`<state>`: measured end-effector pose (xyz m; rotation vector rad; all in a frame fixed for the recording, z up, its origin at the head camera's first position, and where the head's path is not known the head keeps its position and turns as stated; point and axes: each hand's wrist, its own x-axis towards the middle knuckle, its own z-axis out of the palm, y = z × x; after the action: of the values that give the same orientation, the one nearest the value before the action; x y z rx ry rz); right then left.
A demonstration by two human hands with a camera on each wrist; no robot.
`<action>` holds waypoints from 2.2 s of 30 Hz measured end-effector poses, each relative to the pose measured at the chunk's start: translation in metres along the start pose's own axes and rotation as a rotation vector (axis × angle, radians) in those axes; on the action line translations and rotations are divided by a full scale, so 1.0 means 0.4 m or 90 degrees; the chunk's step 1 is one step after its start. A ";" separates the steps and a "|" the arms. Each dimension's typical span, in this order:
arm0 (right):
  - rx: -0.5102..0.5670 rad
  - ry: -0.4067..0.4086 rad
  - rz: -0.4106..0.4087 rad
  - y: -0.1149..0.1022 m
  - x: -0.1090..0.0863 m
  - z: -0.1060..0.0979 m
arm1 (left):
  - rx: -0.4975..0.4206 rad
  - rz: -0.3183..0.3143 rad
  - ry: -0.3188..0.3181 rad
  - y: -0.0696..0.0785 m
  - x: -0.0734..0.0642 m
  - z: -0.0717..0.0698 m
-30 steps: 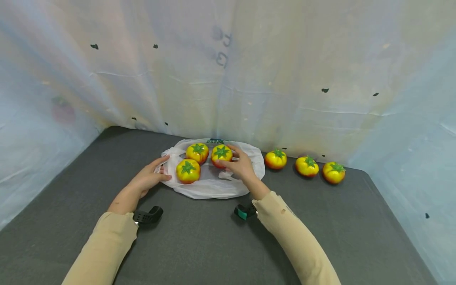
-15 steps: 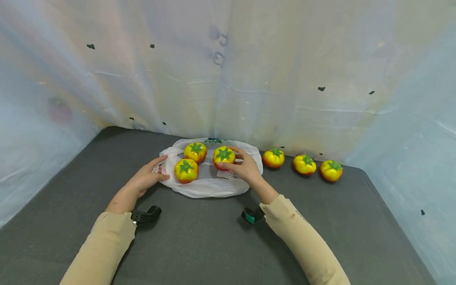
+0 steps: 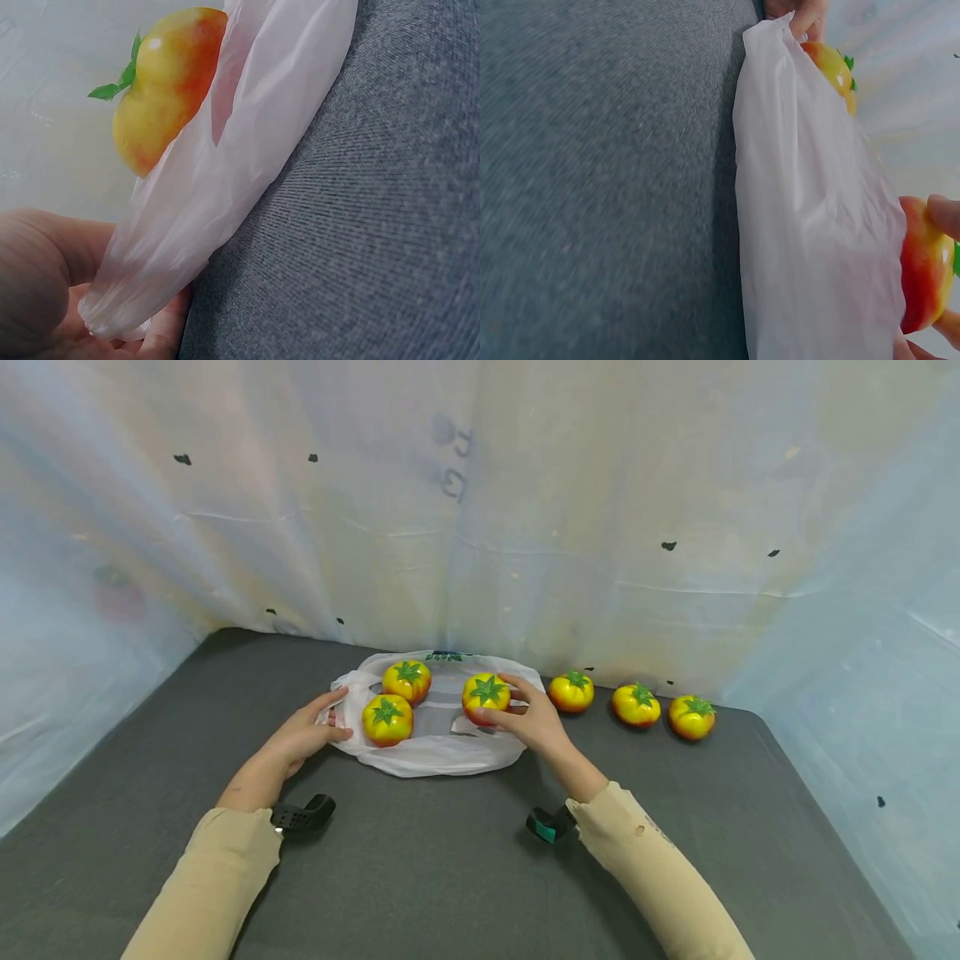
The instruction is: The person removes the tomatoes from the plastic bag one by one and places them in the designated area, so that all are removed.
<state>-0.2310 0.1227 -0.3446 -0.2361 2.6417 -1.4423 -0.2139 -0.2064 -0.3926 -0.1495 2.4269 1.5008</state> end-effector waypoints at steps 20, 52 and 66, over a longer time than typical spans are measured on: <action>0.086 0.005 0.021 0.046 -0.050 -0.089 | -0.006 0.006 -0.004 0.005 -0.009 -0.005; 0.010 0.037 0.036 0.130 -0.116 -0.191 | -0.007 0.005 -0.015 0.001 -0.014 -0.006; -0.039 0.016 0.052 0.174 -0.122 -0.197 | 0.002 0.004 -0.015 0.005 -0.011 -0.011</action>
<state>-0.2029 0.2341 -0.3592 -0.1161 2.6851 -1.3493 -0.2111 -0.2097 -0.3878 -0.1233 2.4135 1.4929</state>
